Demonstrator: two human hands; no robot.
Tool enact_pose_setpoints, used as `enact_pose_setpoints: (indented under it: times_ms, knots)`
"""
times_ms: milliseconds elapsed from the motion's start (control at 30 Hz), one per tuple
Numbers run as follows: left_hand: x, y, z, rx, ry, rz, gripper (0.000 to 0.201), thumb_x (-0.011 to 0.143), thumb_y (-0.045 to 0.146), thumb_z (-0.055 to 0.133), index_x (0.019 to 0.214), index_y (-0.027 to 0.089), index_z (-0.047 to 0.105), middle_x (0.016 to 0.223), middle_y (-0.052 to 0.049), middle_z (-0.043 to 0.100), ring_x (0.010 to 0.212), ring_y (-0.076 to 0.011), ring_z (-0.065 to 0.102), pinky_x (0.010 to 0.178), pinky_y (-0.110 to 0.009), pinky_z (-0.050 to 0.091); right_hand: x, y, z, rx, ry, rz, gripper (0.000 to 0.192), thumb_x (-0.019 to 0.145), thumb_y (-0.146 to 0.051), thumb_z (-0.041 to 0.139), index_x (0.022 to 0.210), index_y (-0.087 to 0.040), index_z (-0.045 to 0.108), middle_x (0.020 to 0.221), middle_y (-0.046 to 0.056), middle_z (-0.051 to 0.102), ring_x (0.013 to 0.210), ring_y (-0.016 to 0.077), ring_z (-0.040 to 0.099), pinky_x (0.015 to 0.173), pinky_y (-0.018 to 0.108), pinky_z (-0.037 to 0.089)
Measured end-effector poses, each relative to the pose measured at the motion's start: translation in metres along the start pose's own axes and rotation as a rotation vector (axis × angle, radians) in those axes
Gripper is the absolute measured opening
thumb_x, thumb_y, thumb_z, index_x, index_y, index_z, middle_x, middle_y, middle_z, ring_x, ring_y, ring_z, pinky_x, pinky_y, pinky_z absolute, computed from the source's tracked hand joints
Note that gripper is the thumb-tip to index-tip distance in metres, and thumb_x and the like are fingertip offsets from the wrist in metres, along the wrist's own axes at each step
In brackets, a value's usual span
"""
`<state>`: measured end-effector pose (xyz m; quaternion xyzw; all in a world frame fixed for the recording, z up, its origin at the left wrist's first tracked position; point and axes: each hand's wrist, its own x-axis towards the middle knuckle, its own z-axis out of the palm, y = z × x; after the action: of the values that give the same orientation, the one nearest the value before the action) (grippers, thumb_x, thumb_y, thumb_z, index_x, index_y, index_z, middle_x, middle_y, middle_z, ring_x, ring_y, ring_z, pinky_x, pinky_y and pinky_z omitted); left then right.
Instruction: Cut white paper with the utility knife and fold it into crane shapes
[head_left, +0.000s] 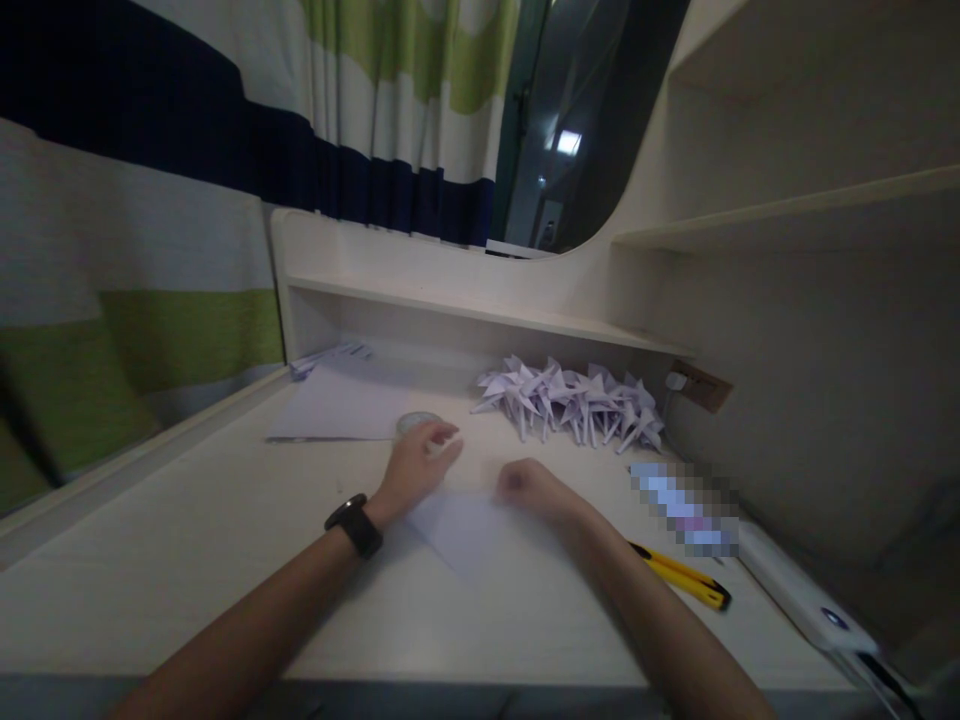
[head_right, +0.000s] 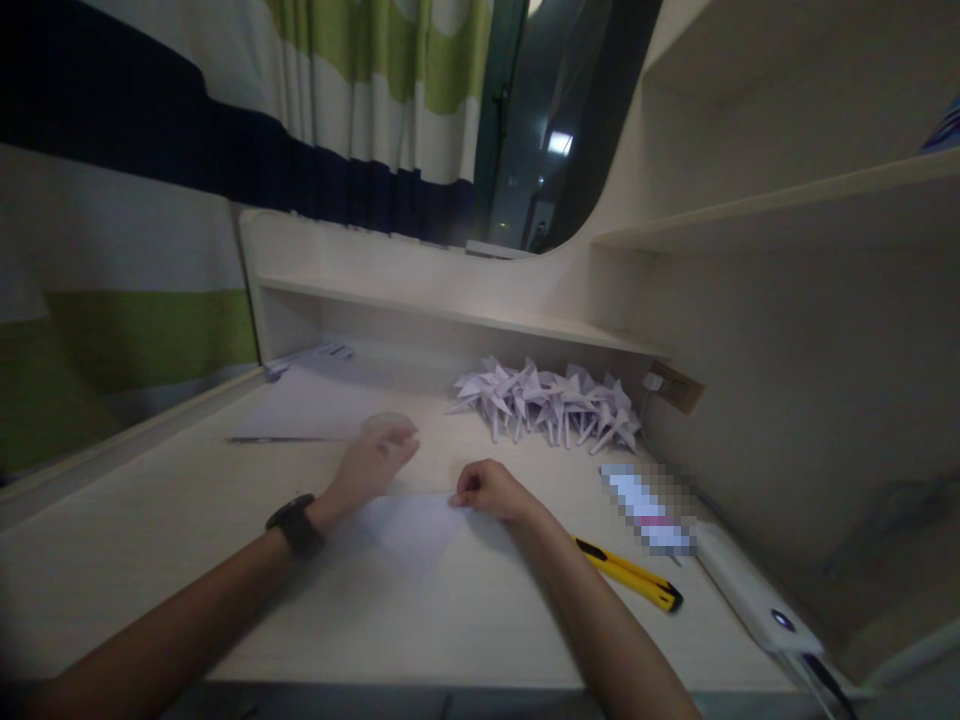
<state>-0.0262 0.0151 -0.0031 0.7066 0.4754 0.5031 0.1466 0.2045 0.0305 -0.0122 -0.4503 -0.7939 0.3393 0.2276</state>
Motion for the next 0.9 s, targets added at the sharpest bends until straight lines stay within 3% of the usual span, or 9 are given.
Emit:
enact_pose_setpoints:
  times_ms: [167, 300, 367, 467, 567, 700, 800, 900]
  knots:
    - [0.004, -0.001, -0.012, -0.236, 0.244, -0.037, 0.029, 0.086, 0.041, 0.049, 0.094, 0.018, 0.064, 0.097, -0.005, 0.066, 0.093, -0.0208, 0.059, 0.082, -0.032, 0.044, 0.0, 0.011, -0.005, 0.28, 0.002, 0.039, 0.034, 0.062, -0.044, 0.076, 0.063, -0.014, 0.06, 0.057, -0.002, 0.055, 0.053, 0.01, 0.047, 0.053, 0.022, 0.036]
    - [0.007, -0.011, -0.013, -0.411, 0.379, -0.104, 0.026, 0.084, 0.039, 0.047, 0.089, 0.017, 0.06, 0.084, -0.002, 0.062, 0.08, -0.0177, 0.057, 0.072, -0.027, 0.043, -0.002, 0.016, -0.013, 0.451, 0.063, 0.096, 0.034, 0.06, -0.044, 0.077, 0.066, -0.015, 0.06, 0.057, -0.003, 0.054, 0.051, 0.0091, 0.046, 0.049, 0.021, 0.034]
    - [0.007, -0.014, -0.011, -0.349, 0.362, -0.143, 0.023, 0.084, 0.037, 0.045, 0.079, 0.018, 0.057, 0.073, 0.0, 0.058, 0.07, -0.0162, 0.055, 0.064, -0.026, 0.041, -0.003, 0.017, -0.018, 0.527, 0.13, 0.122, 0.033, 0.059, -0.043, 0.077, 0.068, -0.015, 0.06, 0.059, -0.003, 0.055, 0.051, 0.0087, 0.047, 0.047, 0.02, 0.034]
    - [0.003, -0.014, -0.005, -0.03, 0.134, -0.159, 0.023, 0.082, 0.033, 0.046, 0.066, 0.019, 0.053, 0.062, 0.0, 0.055, 0.061, -0.0162, 0.051, 0.058, -0.026, 0.035, -0.003, 0.018, -0.024, 0.542, 0.243, 0.18, 0.032, 0.061, -0.043, 0.074, 0.068, -0.016, 0.059, 0.058, -0.003, 0.054, 0.048, 0.0081, 0.046, 0.043, 0.02, 0.031]
    - [-0.008, -0.007, 0.004, 0.265, -0.144, -0.115, 0.024, 0.083, 0.031, 0.046, 0.066, 0.018, 0.058, 0.065, -0.003, 0.06, 0.062, -0.0178, 0.053, 0.057, -0.028, 0.032, -0.002, 0.021, -0.026, 0.448, 0.339, 0.231, 0.029, 0.067, -0.043, 0.069, 0.067, -0.017, 0.056, 0.053, -0.004, 0.052, 0.043, 0.0082, 0.043, 0.041, 0.02, 0.029]
    - [-0.018, 0.004, 0.004, 0.298, -0.558, 0.075, 0.035, 0.084, 0.048, 0.049, 0.078, 0.018, 0.066, 0.079, -0.005, 0.066, 0.071, -0.0199, 0.058, 0.061, -0.028, 0.035, 0.0, 0.028, -0.026, 0.32, 0.39, 0.238, 0.023, 0.073, -0.036, 0.063, 0.065, -0.017, 0.054, 0.05, -0.004, 0.049, 0.042, 0.0085, 0.042, 0.041, 0.02, 0.028]
    - [-0.015, 0.006, -0.009, 0.322, -0.752, 0.236, 0.056, 0.06, 0.063, 0.07, 0.097, 0.02, 0.067, 0.101, -0.008, 0.065, 0.091, -0.0262, 0.058, 0.074, -0.03, 0.038, 0.001, 0.033, -0.028, 0.195, 0.39, 0.232, 0.016, 0.074, -0.028, 0.062, 0.065, -0.015, 0.058, 0.052, -0.003, 0.053, 0.047, 0.0095, 0.046, 0.045, 0.02, 0.032]
    - [-0.008, 0.002, -0.021, 0.394, -0.837, 0.221, 0.071, 0.046, 0.061, 0.079, 0.104, 0.024, 0.064, 0.104, -0.006, 0.063, 0.091, -0.0263, 0.057, 0.075, -0.03, 0.039, 0.001, 0.038, -0.03, 0.038, 0.38, 0.236, 0.009, 0.072, -0.019, 0.062, 0.065, -0.014, 0.063, 0.057, -0.001, 0.06, 0.054, 0.0112, 0.051, 0.051, 0.021, 0.035]
